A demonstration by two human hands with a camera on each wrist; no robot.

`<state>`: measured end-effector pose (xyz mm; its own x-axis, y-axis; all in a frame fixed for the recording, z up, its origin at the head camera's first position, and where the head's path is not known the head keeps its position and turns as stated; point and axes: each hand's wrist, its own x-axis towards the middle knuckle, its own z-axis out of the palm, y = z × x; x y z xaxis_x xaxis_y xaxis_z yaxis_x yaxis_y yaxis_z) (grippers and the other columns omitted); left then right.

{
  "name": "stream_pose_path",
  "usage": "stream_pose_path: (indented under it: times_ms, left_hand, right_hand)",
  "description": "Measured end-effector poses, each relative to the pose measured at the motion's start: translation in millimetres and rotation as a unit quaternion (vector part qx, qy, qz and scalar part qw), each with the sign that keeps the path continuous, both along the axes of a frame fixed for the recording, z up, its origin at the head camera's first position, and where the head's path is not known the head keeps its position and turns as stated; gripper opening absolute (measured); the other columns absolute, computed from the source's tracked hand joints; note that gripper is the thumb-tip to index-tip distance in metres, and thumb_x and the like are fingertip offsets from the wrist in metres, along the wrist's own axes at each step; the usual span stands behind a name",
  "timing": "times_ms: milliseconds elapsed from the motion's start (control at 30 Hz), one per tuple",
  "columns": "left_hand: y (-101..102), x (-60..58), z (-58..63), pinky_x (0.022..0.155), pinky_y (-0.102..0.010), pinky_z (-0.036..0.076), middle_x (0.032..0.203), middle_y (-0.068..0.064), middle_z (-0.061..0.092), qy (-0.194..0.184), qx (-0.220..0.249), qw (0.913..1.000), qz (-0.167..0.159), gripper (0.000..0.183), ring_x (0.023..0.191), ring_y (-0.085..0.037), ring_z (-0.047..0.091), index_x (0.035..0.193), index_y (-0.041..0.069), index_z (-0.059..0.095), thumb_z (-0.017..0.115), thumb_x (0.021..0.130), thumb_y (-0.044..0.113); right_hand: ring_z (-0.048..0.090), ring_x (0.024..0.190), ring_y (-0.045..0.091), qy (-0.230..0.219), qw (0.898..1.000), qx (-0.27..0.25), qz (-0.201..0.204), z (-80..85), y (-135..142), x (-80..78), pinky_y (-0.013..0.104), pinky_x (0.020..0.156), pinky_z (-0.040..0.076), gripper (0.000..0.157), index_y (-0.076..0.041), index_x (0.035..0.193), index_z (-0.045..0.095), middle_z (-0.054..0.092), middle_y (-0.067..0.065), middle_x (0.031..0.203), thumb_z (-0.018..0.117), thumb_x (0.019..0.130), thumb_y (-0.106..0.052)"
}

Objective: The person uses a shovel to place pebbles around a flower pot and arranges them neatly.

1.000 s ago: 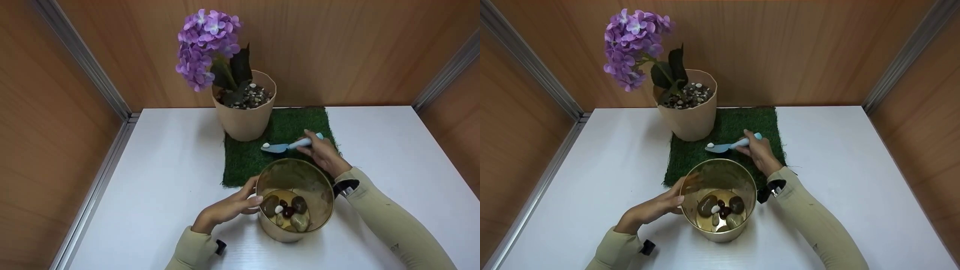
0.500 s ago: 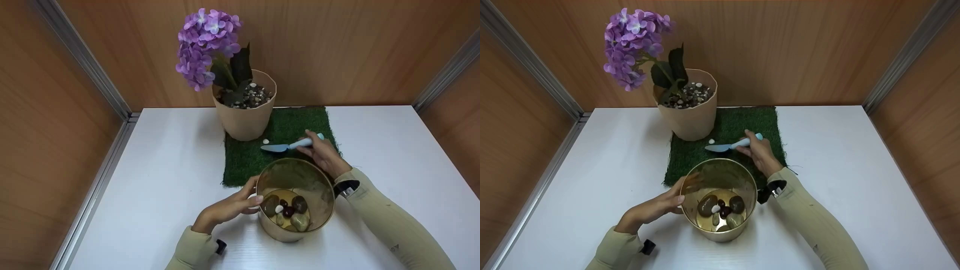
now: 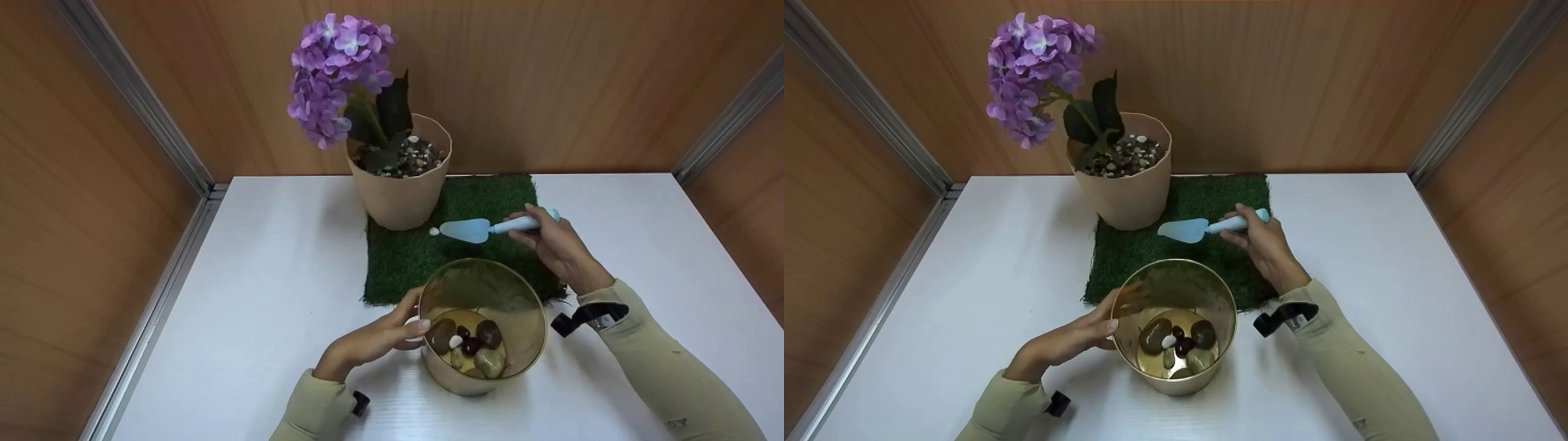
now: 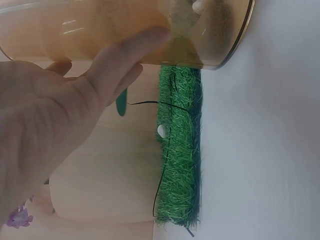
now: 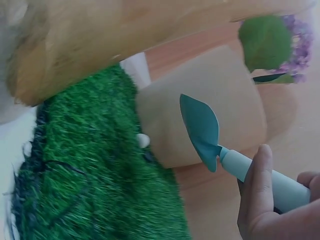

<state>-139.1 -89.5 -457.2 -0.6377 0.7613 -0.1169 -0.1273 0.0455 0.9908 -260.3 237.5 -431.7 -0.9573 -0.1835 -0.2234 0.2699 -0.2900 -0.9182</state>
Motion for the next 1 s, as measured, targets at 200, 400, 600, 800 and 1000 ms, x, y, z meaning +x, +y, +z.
stream_pose_path:
  times_ms: [200, 400, 600, 800, 1000]
  left_hand:
    - [0, 0.5, -1.5, 0.096, -0.039, 0.043, 0.152, -0.013, 0.011, 0.005, 0.001, 1.0, 0.0, 0.066, 0.129, -0.027, 0.036, 0.148, 0.032, 0.006, 0.045, 0.096, 0.044]
    - [1, 0.7, -1.1, 0.097, -0.04, 0.042, 0.15, -0.013, 0.014, 0.013, 0.007, 0.9999, -0.007, 0.063, 0.13, -0.025, 0.036, 0.147, 0.03, 0.008, 0.044, 0.097, 0.043]
    - [1, 1.5, 2.1, 0.097, -0.039, 0.042, 0.15, -0.014, 0.014, 0.013, 0.014, 0.9997, -0.012, 0.063, 0.131, -0.026, 0.034, 0.147, 0.028, 0.01, 0.044, 0.096, 0.044]
    - [0, 0.2, -0.1, 0.097, -0.04, 0.042, 0.15, -0.012, 0.014, 0.011, 0.01, 0.9998, -0.011, 0.064, 0.131, -0.026, 0.033, 0.147, 0.03, 0.009, 0.045, 0.096, 0.044]
    - [0, -0.8, -1.7, 0.097, -0.04, 0.042, 0.15, -0.011, 0.014, 0.017, 0.012, 0.9997, -0.011, 0.064, 0.131, -0.026, 0.033, 0.147, 0.028, 0.009, 0.044, 0.097, 0.043]
  right_hand:
    - [0.053, 0.111, 0.024, 0.034, 0.999, -0.01, 0.011, 19.9, 13, 14.6, 0.03, 0.09, 0.048, 0.049, 0.008, 0.122, 0.055, 0.048, 0.021, 0.127, 0.052, 0.095, -0.033]
    - [0.059, 0.099, 0.023, 0.08, 0.996, -0.032, 0.036, 38.9, 21, 30.3, 0.028, 0.082, 0.052, 0.048, 0.013, 0.122, 0.05, 0.053, 0.021, 0.12, 0.048, 0.098, -0.028]
    - [0.061, 0.085, 0.02, 0.115, 0.989, -0.055, 0.081, 56.8, 24, 46.6, 0.027, 0.076, 0.054, 0.045, 0.015, 0.118, 0.054, 0.058, 0.022, 0.116, 0.042, 0.101, -0.025]
    - [0.061, 0.079, 0.018, 0.134, 0.982, -0.046, 0.123, 71.9, 26, 60.3, 0.025, 0.074, 0.054, 0.043, 0.014, 0.116, 0.055, 0.06, 0.021, 0.114, 0.038, 0.102, -0.022]
    - [0.064, 0.077, 0.019, 0.164, 0.973, -0.029, 0.161, 77.1, 23, 69.1, 0.026, 0.071, 0.055, 0.039, 0.016, 0.112, 0.056, 0.062, 0.022, 0.11, 0.036, 0.103, -0.016]
